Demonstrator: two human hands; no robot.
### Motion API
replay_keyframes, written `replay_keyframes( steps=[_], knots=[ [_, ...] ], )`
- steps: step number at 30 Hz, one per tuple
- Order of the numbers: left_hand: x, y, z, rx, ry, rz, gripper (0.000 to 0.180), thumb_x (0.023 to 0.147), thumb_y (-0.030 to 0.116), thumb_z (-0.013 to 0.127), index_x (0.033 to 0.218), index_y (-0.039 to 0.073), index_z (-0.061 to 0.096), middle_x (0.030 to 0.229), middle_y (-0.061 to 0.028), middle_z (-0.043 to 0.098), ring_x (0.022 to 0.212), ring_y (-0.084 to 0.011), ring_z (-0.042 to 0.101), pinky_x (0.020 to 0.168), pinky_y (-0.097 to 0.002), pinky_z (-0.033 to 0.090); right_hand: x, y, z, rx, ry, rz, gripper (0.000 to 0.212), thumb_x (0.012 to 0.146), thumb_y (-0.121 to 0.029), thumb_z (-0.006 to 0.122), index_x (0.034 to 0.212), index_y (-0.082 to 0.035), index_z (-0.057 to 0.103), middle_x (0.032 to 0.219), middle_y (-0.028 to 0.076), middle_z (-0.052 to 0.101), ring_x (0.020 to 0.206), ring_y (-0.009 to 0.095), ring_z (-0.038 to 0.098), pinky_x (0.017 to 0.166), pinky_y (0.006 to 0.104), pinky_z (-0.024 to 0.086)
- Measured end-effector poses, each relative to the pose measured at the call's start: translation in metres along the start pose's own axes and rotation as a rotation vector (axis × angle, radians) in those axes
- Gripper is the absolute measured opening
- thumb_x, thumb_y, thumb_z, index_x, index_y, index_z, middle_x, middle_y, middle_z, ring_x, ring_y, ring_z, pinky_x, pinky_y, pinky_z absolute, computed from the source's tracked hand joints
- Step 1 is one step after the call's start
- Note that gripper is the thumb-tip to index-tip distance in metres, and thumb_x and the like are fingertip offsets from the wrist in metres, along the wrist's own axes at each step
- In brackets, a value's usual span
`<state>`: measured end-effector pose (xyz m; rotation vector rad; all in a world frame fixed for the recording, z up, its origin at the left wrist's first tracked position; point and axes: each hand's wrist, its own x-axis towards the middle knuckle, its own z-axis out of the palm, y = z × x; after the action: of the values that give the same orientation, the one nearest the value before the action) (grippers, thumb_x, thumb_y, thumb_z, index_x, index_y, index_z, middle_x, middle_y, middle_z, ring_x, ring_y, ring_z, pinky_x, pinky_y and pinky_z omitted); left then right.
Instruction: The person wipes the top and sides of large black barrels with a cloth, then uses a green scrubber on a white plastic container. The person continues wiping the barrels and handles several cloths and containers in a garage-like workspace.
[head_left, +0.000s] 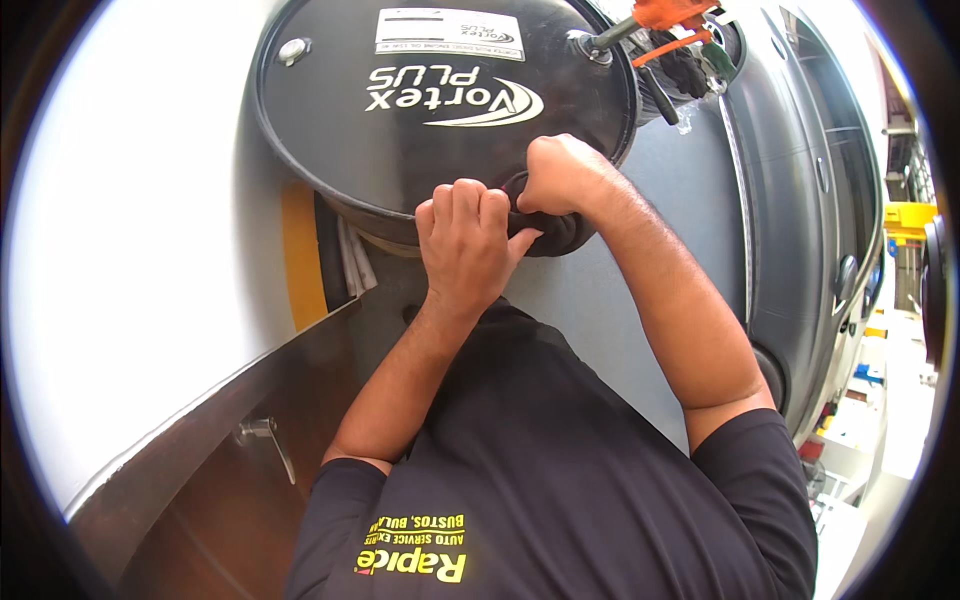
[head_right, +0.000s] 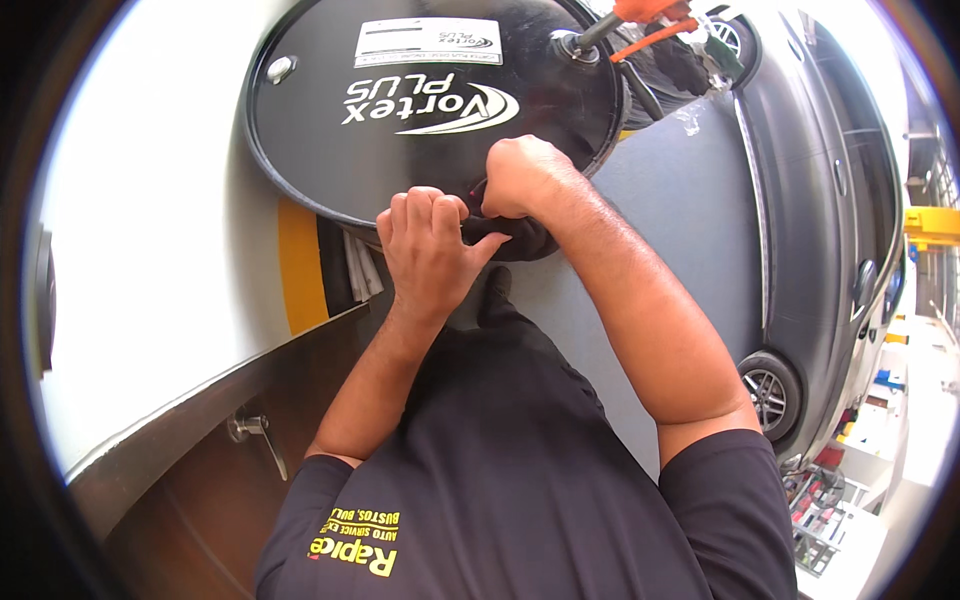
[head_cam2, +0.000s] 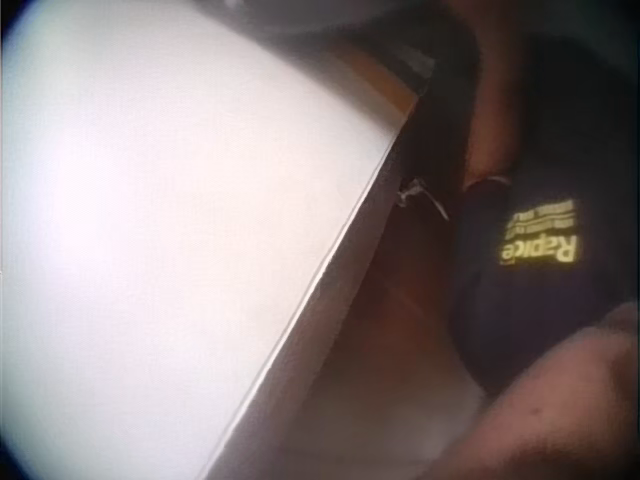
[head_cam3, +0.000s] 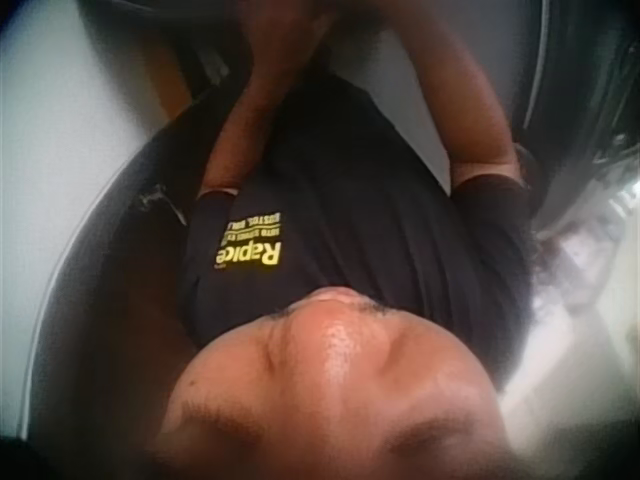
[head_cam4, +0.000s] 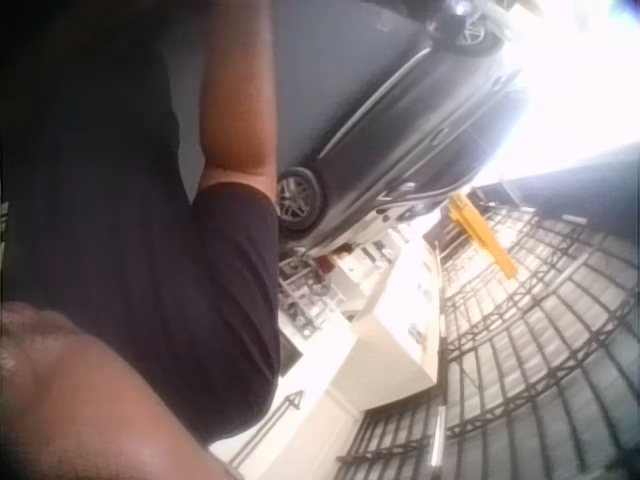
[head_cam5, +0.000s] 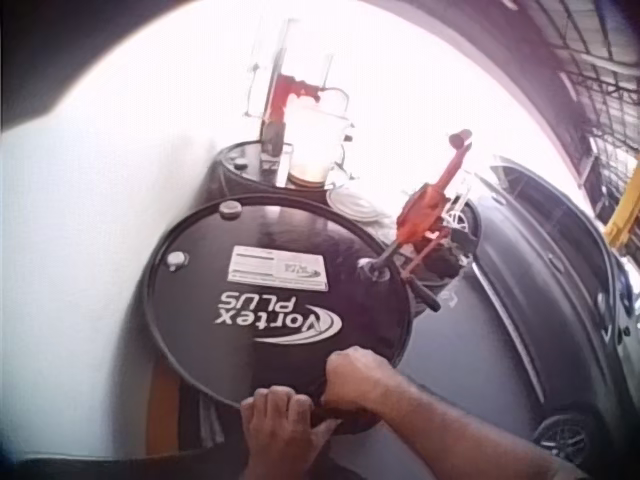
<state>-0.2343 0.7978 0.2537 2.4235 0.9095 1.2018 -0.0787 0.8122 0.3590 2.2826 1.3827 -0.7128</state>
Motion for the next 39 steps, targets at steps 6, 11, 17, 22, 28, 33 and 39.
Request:
replay_keyframes(
  steps=[6,11,17,22,28,33,39],
  knots=[
    [0.000,-0.003,0.006,-0.001,0.055,-0.024,0.076,0.049,0.035,0.104,0.105,0.018,0.054,0.102,-0.0018,0.054,0.097,-0.0242,0.056,0.085,-0.0416,0.037,0.006,0.000,0.012,0.016,0.119,-0.067,0.030,0.073,-0.020,0.082,0.091,0.003,0.078,0.092,0.025,0.076,0.092,0.039,0.076,0.084,0.0439,0.062],
    [-0.005,-0.005,0.003,0.020,0.052,0.043,0.072,0.058,0.037,0.101,0.112,0.016,0.059,0.107,-0.0021,0.058,0.100,-0.0243,0.058,0.087,-0.0419,0.038,0.004,0.022,0.027,0.268,0.262,-0.131,0.028,0.073,-0.014,0.081,0.091,0.004,0.072,0.084,0.020,0.073,0.082,0.034,0.074,0.074,0.0422,0.057],
    [-0.042,-0.024,-0.013,-0.058,0.121,0.185,0.056,0.077,0.041,0.096,0.116,0.015,0.064,0.114,-0.0022,0.062,0.103,-0.0240,0.060,0.092,-0.0417,0.041,-0.016,0.115,0.058,0.925,0.342,-0.180,0.025,0.085,-0.006,0.080,0.107,0.001,0.070,0.098,0.009,0.078,0.091,0.018,0.075,0.085,0.0313,0.059],
    [-0.067,-0.029,-0.026,-0.070,0.065,0.130,0.049,0.078,0.035,0.094,0.114,0.017,0.066,0.112,-0.0012,0.062,0.102,-0.0233,0.062,0.091,-0.0409,0.042,-0.011,0.161,0.086,1.723,0.264,-0.471,0.030,0.092,-0.002,0.076,0.120,0.001,0.065,0.113,0.012,0.077,0.099,0.018,0.075,0.092,0.0325,0.061],
    [-0.079,-0.027,-0.028,-0.101,-0.053,0.055,0.052,0.076,0.033,0.095,0.113,0.016,0.064,0.110,-0.0022,0.062,0.100,-0.0247,0.062,0.090,-0.0413,0.043,-0.009,0.160,0.105,2.036,0.143,-0.611,0.041,0.094,-0.018,0.077,0.127,0.002,0.063,0.116,0.014,0.076,0.103,0.023,0.075,0.096,0.0402,0.062],
    [-0.081,-0.011,-0.039,-0.109,-0.021,-0.019,0.048,0.078,0.026,0.092,0.115,0.013,0.063,0.111,-0.0065,0.064,0.101,-0.0278,0.063,0.089,-0.0425,0.045,-0.010,0.119,0.117,2.289,-0.098,-0.612,0.042,0.098,-0.027,0.075,0.128,-0.001,0.063,0.121,0.013,0.073,0.110,0.026,0.073,0.102,0.0439,0.059],
    [-0.110,0.047,-0.071,-0.762,0.113,-0.550,0.050,0.087,0.003,0.061,0.137,0.003,0.058,0.130,-0.0117,0.065,0.113,-0.0260,0.066,0.099,-0.0384,0.053,-0.014,0.065,0.119,2.170,-0.721,-0.603,0.044,0.103,-0.033,0.070,0.134,-0.003,0.062,0.129,0.013,0.072,0.119,0.030,0.070,0.108,0.0497,0.055]
  ],
)
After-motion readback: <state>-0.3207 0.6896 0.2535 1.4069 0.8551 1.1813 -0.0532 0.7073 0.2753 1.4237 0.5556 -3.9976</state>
